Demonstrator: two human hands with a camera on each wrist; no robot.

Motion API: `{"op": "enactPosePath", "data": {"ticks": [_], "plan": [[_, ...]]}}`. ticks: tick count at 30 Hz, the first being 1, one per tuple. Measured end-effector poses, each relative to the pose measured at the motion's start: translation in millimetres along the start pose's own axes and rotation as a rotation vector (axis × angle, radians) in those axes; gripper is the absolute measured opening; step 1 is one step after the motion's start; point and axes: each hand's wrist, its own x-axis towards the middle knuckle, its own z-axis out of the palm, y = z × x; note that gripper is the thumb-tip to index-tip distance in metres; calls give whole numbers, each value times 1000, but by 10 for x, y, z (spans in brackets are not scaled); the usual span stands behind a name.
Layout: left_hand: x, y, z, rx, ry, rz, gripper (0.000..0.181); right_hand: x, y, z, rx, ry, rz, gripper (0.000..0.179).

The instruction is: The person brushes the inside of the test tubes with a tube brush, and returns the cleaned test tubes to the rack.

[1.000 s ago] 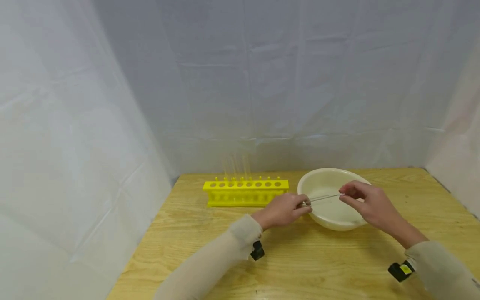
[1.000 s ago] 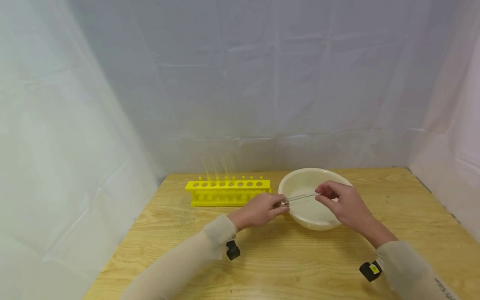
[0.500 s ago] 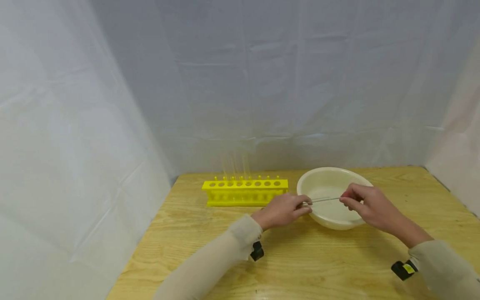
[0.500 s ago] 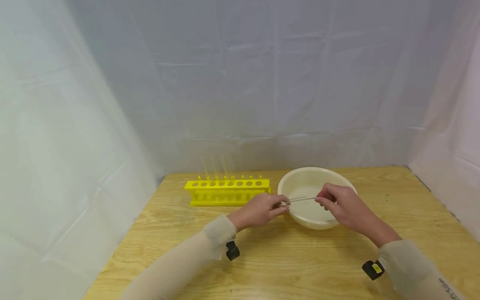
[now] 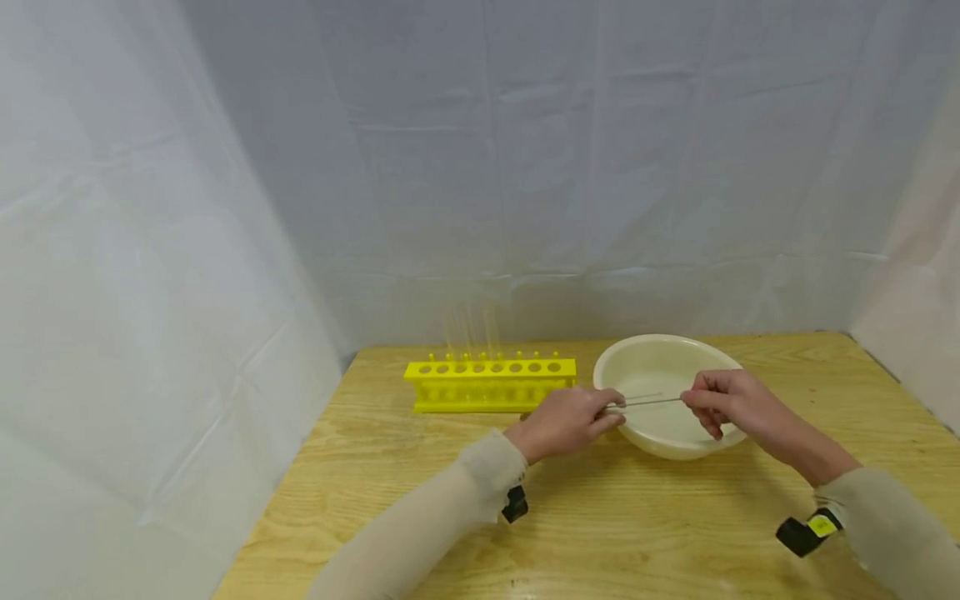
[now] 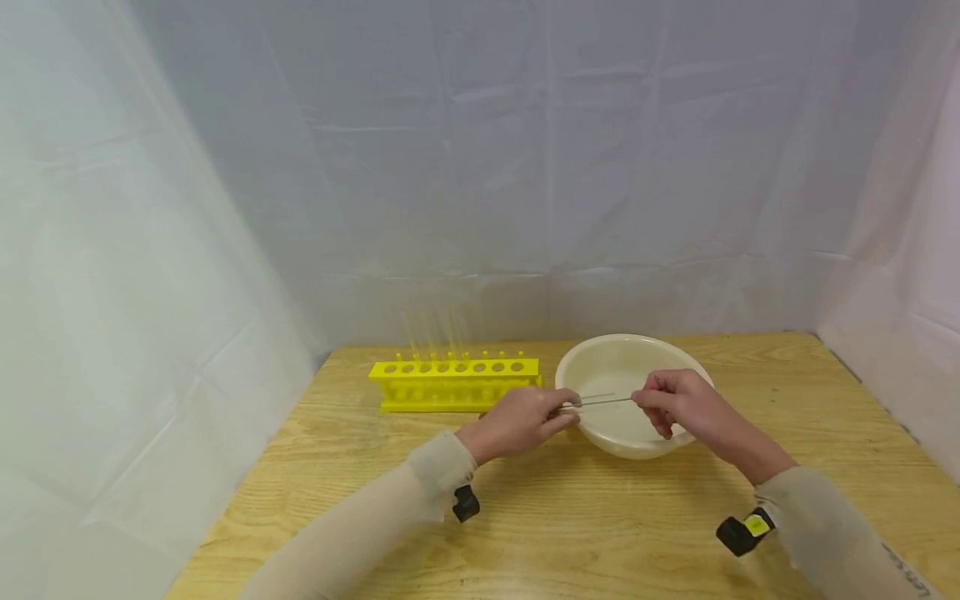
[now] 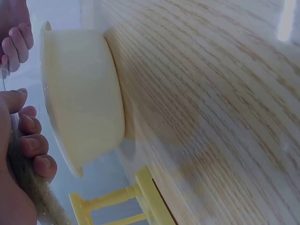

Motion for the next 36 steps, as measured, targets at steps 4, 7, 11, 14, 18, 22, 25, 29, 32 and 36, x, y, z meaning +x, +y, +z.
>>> {"op": "enactPosePath", "data": {"ticks": [4, 7, 11, 14, 18, 22, 25, 29, 32, 36], "plan": [[1, 2, 21, 54, 12, 8, 33, 26, -16, -4, 104, -34, 99, 36], [2, 3, 32, 84, 20, 17, 32, 35, -20, -19, 170, -77, 160, 34], [6, 5, 45, 127, 52, 38, 31, 54, -12, -45, 252, -130, 201, 35], [9, 8, 58, 201, 95, 68, 29, 78, -10, -50, 346, -152, 242, 34], [13, 14, 69, 287, 134, 96, 27, 88, -28, -37, 451, -143, 303, 35], [20, 3, 66, 228, 107, 49, 28, 74, -64, 6, 345, -52, 264, 33], [25, -17, 60, 138, 69, -1, 28, 48, -99, 55, 147, 31, 217, 34], [21, -35, 46, 84, 50, -13, 29, 22, -131, 101, 37, 43, 220, 40], [10, -28, 33, 74, 54, -7, 28, 19, -122, 102, 60, 15, 241, 43], [-6, -27, 34, 76, 69, -8, 28, 32, -99, 93, 75, 3, 251, 47]]}}
